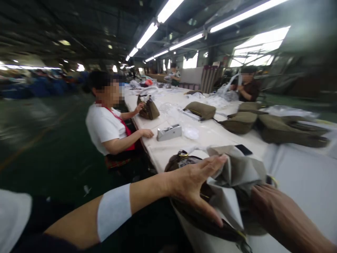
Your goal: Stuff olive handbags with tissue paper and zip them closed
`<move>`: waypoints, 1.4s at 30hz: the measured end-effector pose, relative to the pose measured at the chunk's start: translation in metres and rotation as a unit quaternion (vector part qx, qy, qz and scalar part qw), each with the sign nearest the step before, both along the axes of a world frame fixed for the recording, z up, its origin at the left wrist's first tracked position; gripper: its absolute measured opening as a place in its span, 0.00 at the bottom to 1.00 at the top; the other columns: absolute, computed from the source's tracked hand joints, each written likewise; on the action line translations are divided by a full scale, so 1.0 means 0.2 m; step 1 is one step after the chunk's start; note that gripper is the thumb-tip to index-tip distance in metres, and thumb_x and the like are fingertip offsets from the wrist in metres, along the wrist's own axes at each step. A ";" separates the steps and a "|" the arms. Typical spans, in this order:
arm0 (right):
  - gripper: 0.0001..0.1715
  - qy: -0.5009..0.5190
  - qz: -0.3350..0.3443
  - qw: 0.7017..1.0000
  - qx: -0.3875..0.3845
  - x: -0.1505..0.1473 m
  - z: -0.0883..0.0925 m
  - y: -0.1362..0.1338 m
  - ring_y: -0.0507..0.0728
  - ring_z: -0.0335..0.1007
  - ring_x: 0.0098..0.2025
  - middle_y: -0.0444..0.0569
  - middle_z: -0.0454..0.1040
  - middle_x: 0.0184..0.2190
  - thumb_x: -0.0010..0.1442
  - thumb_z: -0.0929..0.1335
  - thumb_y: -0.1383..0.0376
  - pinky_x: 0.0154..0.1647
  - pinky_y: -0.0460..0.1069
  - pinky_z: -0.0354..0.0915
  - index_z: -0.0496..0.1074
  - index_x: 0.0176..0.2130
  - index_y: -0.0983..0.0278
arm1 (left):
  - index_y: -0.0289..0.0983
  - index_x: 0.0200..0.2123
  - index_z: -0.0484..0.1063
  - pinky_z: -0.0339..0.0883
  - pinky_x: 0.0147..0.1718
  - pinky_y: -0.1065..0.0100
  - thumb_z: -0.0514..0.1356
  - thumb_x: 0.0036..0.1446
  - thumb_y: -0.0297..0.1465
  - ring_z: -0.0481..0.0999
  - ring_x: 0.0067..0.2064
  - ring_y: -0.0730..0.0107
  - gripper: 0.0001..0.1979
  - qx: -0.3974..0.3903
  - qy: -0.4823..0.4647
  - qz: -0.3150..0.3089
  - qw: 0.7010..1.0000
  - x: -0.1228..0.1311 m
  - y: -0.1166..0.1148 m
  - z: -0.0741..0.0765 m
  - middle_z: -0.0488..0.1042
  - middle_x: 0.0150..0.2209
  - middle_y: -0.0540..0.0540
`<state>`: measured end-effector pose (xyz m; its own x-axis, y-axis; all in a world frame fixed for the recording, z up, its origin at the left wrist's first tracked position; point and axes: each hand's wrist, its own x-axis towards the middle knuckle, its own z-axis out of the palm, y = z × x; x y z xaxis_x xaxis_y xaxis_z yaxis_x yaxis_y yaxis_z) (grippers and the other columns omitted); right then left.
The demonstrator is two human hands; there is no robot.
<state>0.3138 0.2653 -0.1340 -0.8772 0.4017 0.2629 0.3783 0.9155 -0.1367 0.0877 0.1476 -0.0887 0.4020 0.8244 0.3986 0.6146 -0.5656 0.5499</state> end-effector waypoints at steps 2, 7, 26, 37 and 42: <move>0.08 -0.065 -0.027 0.998 0.005 0.01 0.07 -0.02 0.60 0.69 0.29 0.51 0.73 0.24 0.54 0.63 0.74 0.32 0.54 0.64 0.66 0.27 0.61 | 0.33 0.65 0.28 0.48 0.63 0.56 0.71 0.39 0.37 0.42 0.67 0.52 0.63 0.025 -0.010 -0.015 1.000 0.05 0.05 -0.08 0.38 0.67 0.32; 0.09 -0.102 0.036 0.994 -0.017 0.01 0.20 -0.09 0.55 0.65 0.28 0.47 0.71 0.25 0.60 0.58 0.73 0.40 0.53 0.58 0.65 0.34 0.63 | 0.34 0.60 0.56 0.62 0.55 0.59 0.59 0.50 0.28 0.68 0.54 0.58 0.33 -0.012 -0.122 0.102 0.987 0.13 0.18 -0.17 0.67 0.54 0.38; 0.11 -0.244 -0.174 0.954 0.012 -0.05 0.33 0.08 0.64 0.69 0.41 0.55 0.74 0.37 0.52 0.63 0.68 0.42 0.56 0.58 0.69 0.38 0.66 | 0.35 0.32 0.68 0.52 0.58 0.56 0.64 0.46 0.31 0.52 0.63 0.49 0.10 -0.049 -0.029 0.038 0.998 -0.02 0.16 -0.15 0.49 0.63 0.37; 0.12 -0.196 0.043 0.980 -0.006 -0.07 0.21 0.15 0.55 0.70 0.40 0.48 0.73 0.40 0.57 0.60 0.73 0.46 0.52 0.55 0.70 0.35 0.61 | 0.38 0.61 0.54 0.51 0.59 0.51 0.66 0.41 0.30 0.51 0.63 0.44 0.43 0.008 0.021 0.033 0.999 -0.01 0.30 -0.17 0.48 0.63 0.33; 0.12 -0.212 -0.080 0.974 -0.034 -0.04 0.25 0.13 0.57 0.71 0.32 0.49 0.74 0.34 0.52 0.63 0.69 0.36 0.50 0.59 0.67 0.40 0.62 | 0.37 0.47 0.68 0.66 0.48 0.67 0.61 0.50 0.31 0.70 0.49 0.61 0.19 -0.005 0.002 -0.002 1.000 0.00 0.21 -0.18 0.65 0.50 0.39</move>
<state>0.3065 0.2909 -0.0839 -0.8262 0.5457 -0.1402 0.5506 0.8347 0.0045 0.0874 0.1891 -0.1247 0.4068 0.8268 0.3884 0.6141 -0.5623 0.5538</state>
